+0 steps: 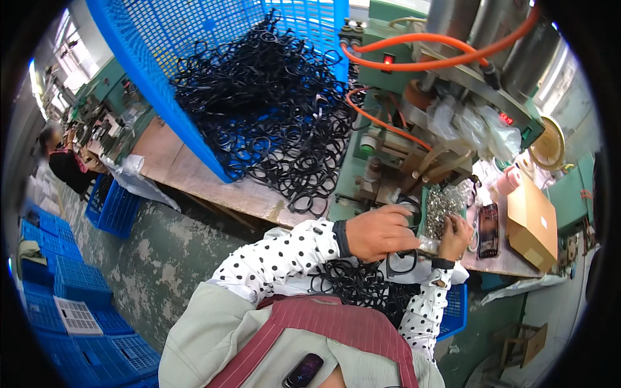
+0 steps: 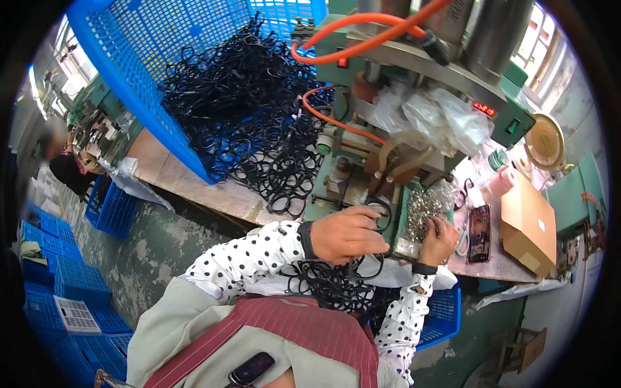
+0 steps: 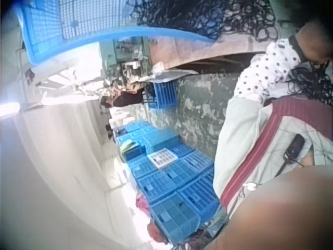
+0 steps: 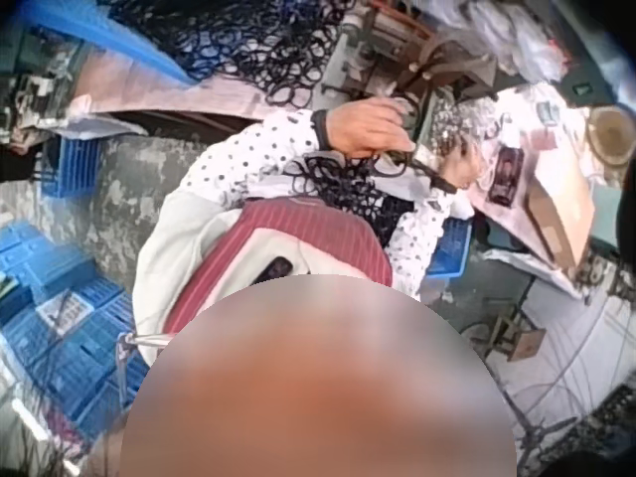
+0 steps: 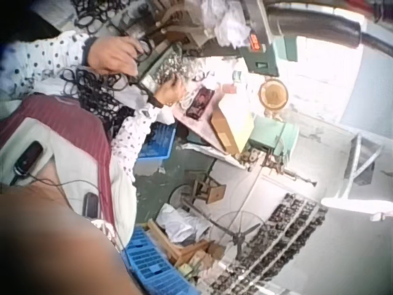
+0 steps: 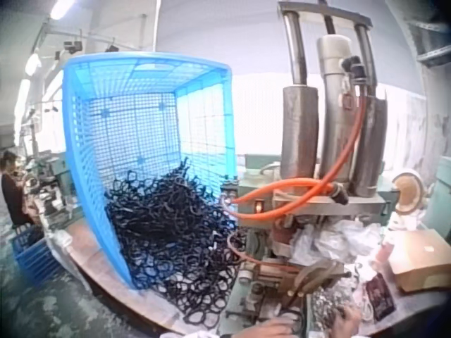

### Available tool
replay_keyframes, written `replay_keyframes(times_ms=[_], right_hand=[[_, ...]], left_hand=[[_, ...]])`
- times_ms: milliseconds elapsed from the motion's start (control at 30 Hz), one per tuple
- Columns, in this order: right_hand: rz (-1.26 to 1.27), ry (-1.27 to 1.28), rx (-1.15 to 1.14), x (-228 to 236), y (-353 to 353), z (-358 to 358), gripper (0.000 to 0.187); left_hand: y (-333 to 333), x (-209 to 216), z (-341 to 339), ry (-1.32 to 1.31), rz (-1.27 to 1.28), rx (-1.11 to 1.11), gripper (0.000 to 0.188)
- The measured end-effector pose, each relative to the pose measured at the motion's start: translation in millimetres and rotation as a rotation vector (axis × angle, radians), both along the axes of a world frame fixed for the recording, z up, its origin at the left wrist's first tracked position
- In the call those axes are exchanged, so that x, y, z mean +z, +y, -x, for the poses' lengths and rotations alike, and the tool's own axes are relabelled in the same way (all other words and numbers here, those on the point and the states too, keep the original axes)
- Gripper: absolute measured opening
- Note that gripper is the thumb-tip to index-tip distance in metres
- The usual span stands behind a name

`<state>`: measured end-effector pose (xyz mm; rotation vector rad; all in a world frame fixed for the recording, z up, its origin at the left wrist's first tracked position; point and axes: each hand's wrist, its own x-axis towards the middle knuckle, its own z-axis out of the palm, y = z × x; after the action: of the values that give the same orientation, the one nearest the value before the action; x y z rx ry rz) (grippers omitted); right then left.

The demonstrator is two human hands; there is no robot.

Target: The person repeatedly picks black rubber rings and small metal pins, places them into a press machine, and removes the assembled units. The person handles the parts one at a time and deposits the finished items into a nearby blue basket.

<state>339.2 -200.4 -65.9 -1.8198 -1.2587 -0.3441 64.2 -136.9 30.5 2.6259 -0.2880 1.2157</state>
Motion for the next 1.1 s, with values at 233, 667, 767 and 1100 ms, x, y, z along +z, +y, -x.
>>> replay_keyframes(times_ms=[233, 667, 767, 1100], right_hand=[[-0.021, 0.217, 0.034, -0.1, 0.2, 3.8, 0.009], [-0.012, 0.116, -0.12, -2.2, 2.6, 5.0, 0.007], [-0.043, -0.054, -0.124, 9.6, 0.0, 10.5, 0.009], [-0.048, 0.552, 0.262, 72.1, 9.2, 61.0, 0.014]], left_hand=[[13.5, -34.5, 64.3, -0.265, -0.031, 0.674, 0.037], [106.2, -94.0, 249.6, 0.535, 0.042, 1.372, 0.03], [115.8, -80.5, 250.8, 0.513, 0.117, 1.276, 0.027], [30.4, 7.5, 89.7, -0.085, -0.048, 0.838, 0.047]])
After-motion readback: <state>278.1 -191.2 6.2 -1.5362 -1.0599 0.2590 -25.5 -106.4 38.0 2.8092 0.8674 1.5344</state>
